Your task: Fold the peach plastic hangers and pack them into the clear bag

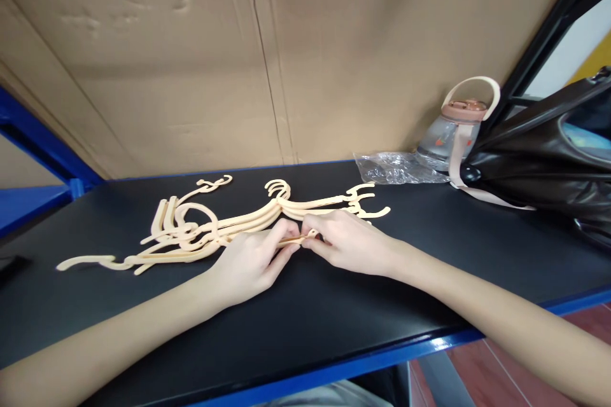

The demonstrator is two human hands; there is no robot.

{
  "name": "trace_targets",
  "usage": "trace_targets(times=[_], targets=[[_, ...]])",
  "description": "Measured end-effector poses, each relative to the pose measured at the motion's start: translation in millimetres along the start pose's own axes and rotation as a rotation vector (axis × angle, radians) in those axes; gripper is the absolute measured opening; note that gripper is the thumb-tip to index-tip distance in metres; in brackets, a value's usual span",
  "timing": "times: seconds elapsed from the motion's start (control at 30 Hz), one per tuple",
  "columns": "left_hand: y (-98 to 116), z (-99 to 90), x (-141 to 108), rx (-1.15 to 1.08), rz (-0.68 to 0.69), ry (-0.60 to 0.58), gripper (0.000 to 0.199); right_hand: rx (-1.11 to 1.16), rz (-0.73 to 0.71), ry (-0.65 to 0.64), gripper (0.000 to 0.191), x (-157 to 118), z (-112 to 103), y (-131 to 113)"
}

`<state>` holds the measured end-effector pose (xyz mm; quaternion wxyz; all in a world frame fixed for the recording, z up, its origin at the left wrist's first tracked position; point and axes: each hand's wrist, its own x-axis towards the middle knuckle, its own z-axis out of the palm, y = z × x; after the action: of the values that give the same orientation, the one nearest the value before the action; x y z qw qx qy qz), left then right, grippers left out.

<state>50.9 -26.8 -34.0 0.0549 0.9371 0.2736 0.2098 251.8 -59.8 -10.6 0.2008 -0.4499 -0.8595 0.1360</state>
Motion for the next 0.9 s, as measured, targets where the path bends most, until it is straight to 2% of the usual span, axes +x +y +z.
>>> trace_targets(times=[0.13, 0.27, 0.4, 0.53, 0.6, 0.73, 0.9], targets=[[-1, 1.0, -1, 0.006, -0.022, -0.006, 0.012, -0.045, 0.006, 0.009, 0.014, 0, 4, 2], [-2, 0.9, 0, 0.062, -0.031, 0.038, 0.011, -0.244, -0.031, 0.051, 0.015, -1, 2, 3], [-3, 0.2, 1, 0.088, -0.065, 0.064, 0.011, -0.458, -0.028, 0.113, 0.021, -2, -10, 6], [-4, -0.2, 1, 0.117, -0.055, 0.048, 0.013, -0.541, -0.034, 0.202, 0.022, -2, -23, 14], [-4, -0.2, 0, 0.175, -0.023, 0.046, 0.015, -0.527, -0.063, 0.211, 0.024, -2, -27, 16], [-3, 0.2, -1, 0.305, 0.146, 0.05, 0.014, -0.526, -0.112, 0.154, 0.026, -4, -29, 16], [-3, 2.9, -2, 0.439, 0.2, 0.193, 0.017, -0.547, -0.098, 0.084, 0.027, -5, -26, 8]])
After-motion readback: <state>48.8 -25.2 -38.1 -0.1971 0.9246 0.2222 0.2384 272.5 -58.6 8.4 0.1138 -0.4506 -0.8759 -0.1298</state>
